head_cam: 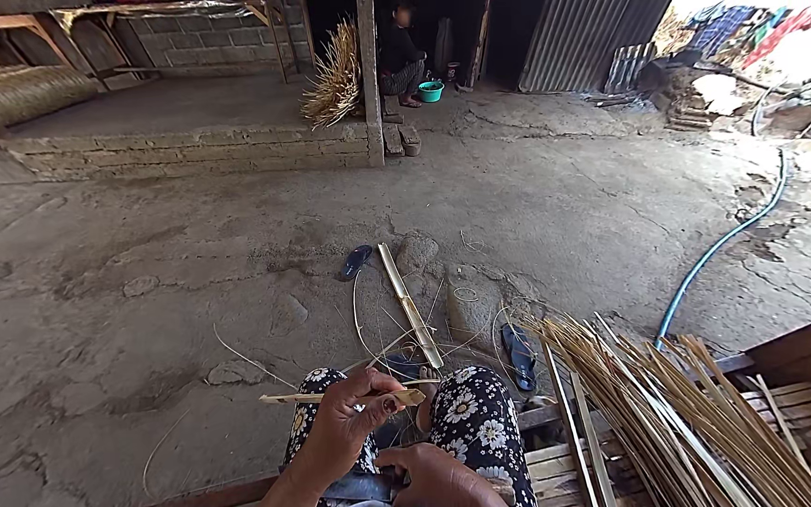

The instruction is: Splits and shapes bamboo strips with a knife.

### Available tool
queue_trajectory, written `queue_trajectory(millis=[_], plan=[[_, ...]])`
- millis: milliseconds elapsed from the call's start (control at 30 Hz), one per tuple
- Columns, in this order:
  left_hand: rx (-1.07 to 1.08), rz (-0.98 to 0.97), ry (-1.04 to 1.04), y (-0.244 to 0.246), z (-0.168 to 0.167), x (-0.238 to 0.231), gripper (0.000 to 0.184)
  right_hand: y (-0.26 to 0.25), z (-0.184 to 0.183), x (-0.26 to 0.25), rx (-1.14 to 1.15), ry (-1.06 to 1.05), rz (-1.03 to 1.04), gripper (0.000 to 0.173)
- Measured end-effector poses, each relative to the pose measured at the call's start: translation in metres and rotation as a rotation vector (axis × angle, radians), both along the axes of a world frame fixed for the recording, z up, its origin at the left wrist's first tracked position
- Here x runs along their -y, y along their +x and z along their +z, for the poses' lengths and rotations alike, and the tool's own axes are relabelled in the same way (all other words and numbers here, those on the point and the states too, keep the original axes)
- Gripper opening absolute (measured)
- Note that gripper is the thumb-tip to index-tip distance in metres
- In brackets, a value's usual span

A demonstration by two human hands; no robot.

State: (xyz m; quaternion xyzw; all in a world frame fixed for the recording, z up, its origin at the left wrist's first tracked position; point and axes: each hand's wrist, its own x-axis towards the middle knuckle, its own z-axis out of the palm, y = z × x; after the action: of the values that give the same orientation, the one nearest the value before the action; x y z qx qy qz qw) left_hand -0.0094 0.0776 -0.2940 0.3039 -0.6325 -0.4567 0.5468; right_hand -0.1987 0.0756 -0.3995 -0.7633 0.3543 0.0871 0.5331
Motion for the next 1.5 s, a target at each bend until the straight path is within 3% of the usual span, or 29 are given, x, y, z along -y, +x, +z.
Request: queue_trajectory(millis=[1500], plan=[[-0.005,-0.02,-0.02,-0.0002,-0.0053,-0.002,0.022,-0.0007,0.0019,0.0,0.013,-0.003,-0.003,0.06]])
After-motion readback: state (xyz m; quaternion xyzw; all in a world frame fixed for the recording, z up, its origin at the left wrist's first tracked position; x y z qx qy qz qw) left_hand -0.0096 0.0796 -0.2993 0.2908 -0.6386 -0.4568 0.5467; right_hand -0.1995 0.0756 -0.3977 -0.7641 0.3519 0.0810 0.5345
